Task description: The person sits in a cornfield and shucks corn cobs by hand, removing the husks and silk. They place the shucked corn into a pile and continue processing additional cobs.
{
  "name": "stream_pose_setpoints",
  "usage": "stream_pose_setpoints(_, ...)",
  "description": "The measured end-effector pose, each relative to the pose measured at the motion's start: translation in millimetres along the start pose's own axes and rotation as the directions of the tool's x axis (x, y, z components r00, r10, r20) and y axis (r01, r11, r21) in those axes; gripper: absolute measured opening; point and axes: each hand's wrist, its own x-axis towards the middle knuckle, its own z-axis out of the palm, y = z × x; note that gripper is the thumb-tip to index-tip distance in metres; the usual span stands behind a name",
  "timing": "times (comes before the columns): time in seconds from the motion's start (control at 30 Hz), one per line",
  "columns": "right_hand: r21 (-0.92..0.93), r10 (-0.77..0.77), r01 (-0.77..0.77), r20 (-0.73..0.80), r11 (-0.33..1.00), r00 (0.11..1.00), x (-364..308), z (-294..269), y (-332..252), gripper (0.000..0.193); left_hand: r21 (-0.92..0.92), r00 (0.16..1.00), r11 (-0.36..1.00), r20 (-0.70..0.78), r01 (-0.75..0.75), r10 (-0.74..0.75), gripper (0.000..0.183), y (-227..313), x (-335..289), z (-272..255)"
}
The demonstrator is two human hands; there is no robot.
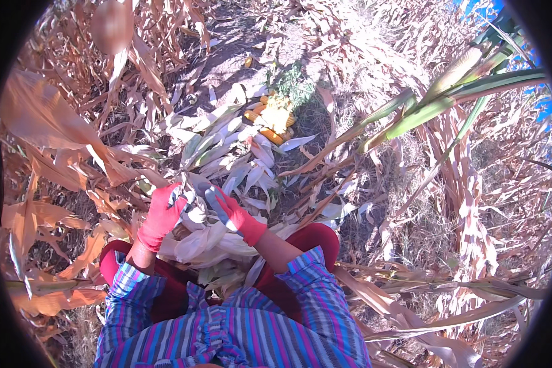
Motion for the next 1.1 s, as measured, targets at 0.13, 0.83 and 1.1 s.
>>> stream_pose_setpoints(0.13, 0.359, -0.03, 0.075, -0.128, 0.93, 0.991, -3, -3, -13, 0.038, 0.018, 0.997, 0.999, 0.071, 0.042, -0.043, 0.018, -1, 0, 9)
stream_pose_setpoints(0.83, 0.685, 0.258, 0.012, -0.291, 0.728, 0.921, 2, -14, 3, 0.014, 0.239, 0.889, 0.935, -0.316, -0.262, 0.33, 0.008, 3, 11, 35)
stream_pose_setpoints(1.1, 0.891, 0.11, 0.099, -0.164, 0.442, 0.98, 2, 19, -5, 0.011, -0.911, 0.824, 0.334, 0.011, 0.241, -0.566, 0.02, -25, 14, 32)
